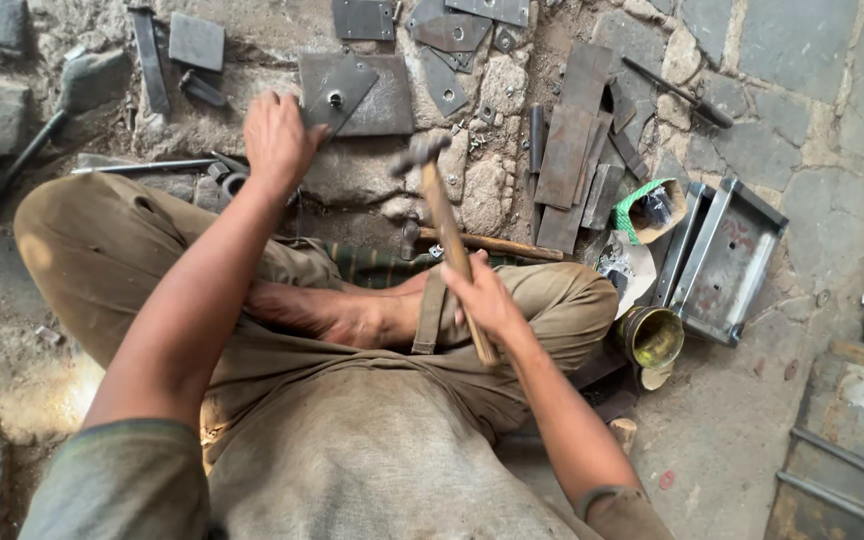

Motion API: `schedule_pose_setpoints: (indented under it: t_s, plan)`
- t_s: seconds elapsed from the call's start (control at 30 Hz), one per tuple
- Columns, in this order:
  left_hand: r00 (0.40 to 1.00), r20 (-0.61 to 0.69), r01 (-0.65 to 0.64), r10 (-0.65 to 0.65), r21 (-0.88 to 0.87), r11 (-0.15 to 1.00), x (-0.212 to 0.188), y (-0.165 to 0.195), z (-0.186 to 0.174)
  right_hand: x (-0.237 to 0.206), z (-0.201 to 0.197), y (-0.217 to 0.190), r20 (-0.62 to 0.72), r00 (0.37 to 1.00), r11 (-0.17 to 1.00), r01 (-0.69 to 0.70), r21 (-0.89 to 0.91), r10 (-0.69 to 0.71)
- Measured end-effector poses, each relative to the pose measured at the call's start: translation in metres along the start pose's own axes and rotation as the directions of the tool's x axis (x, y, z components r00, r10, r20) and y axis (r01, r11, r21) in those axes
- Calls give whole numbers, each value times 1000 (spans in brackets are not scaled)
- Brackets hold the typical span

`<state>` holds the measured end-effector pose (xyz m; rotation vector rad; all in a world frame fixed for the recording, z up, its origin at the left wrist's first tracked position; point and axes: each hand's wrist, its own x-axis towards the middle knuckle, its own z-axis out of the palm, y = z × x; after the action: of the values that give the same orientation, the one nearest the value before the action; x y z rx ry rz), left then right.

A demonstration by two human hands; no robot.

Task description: The person sits cross-legged on the ground and uses a hammer and a metal punch to create holes in rectangular metal plates. They repeatedly position the punch on the plate and strike it with the hammer, then move the finished pieces aside.

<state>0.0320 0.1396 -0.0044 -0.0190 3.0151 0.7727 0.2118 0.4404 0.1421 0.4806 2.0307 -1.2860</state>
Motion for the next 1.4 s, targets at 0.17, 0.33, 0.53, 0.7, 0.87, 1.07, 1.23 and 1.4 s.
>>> schedule_pose_setpoints:
  t_s: [0.17, 0.33, 0.53, 0.7, 0.87, 1.07, 1.23, 1.4]
  plan:
    - [988, 91, 140, -124, -207, 968, 13, -1, -3, 24, -18, -51, -105, 954, 958, 284, 30, -280]
    - [992, -124, 9, -25, -129, 992, 16, -1, -2, 49, -13, -68, -310, 652, 719, 662, -213, -692]
    - [989, -81, 110, -124, -159, 981, 23, -3, -5, 92, 22, -45, -85, 818, 650, 383, -657, -568]
    - [991, -94, 74, -98, -229, 971, 19, -11, -22, 57, 5, -13, -50, 990, 973, 119, -196, -131]
    - [927, 335, 342, -169, -567, 749, 5, 4, -50, 13, 13, -9, -72, 996, 965, 30, -260, -50]
    - [877, 479, 432, 26, -813, 390, -70, 55, -70, 39, 33, -66, -152, 570, 552, 637, -538, -807]
    - [913, 407, 354, 33, -828, 434, -113, 68, -93, 63, 52, -76, 28, 441, 295, 644, -706, -897]
    - [915, 404, 350, -16, -771, 532, -128, 70, -102, 60, 55, -63, -9, 429, 323, 664, -675, -903]
